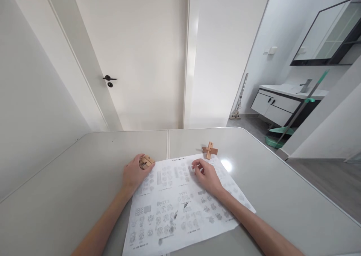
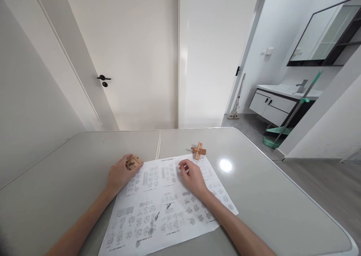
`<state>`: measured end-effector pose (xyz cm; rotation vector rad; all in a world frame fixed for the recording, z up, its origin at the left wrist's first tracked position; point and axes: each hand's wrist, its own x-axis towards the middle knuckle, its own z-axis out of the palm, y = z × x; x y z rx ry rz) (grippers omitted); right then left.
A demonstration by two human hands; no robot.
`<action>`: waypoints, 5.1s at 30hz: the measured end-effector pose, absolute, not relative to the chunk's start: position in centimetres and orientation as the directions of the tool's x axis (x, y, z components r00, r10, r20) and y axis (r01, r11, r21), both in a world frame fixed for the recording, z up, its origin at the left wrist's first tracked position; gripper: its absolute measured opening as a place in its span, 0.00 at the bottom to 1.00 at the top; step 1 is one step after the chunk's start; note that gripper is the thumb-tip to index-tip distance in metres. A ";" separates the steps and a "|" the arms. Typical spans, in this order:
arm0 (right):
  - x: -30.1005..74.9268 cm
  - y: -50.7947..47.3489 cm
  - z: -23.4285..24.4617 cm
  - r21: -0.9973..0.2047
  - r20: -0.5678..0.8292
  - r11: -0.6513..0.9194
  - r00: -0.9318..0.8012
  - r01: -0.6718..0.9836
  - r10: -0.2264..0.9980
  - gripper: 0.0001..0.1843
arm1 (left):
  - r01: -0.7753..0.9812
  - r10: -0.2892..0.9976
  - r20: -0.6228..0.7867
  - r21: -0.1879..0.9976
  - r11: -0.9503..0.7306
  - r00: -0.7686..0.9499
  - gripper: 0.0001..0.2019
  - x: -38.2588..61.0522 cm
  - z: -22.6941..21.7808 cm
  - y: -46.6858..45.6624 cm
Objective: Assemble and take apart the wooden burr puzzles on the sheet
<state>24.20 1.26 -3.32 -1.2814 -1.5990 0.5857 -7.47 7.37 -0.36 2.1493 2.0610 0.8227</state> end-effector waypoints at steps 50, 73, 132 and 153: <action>29.1 4.9 -4.5 -0.980 0.181 0.129 0.390 0.154 0.903 0.29 | 0.772 0.806 0.135 0.231 -0.592 0.577 0.24 -5.0 0.7 4.6; 23.3 0.1 -1.7 -0.805 0.370 0.479 -0.334 0.350 0.867 0.15 | 0.633 0.788 0.266 0.480 -0.608 0.555 0.13 -1.8 0.9 2.2; 22.6 -1.1 -0.5 -0.867 0.410 0.477 -0.336 0.146 0.848 0.14 | 0.474 0.829 0.195 0.741 -0.475 0.525 0.44 -1.2 2.0 1.2; 23.7 0.5 -2.2 -0.849 0.392 0.438 -0.202 0.295 0.897 0.07 | 0.728 0.882 0.457 0.565 -0.388 0.115 0.36 -3.5 -0.3 4.7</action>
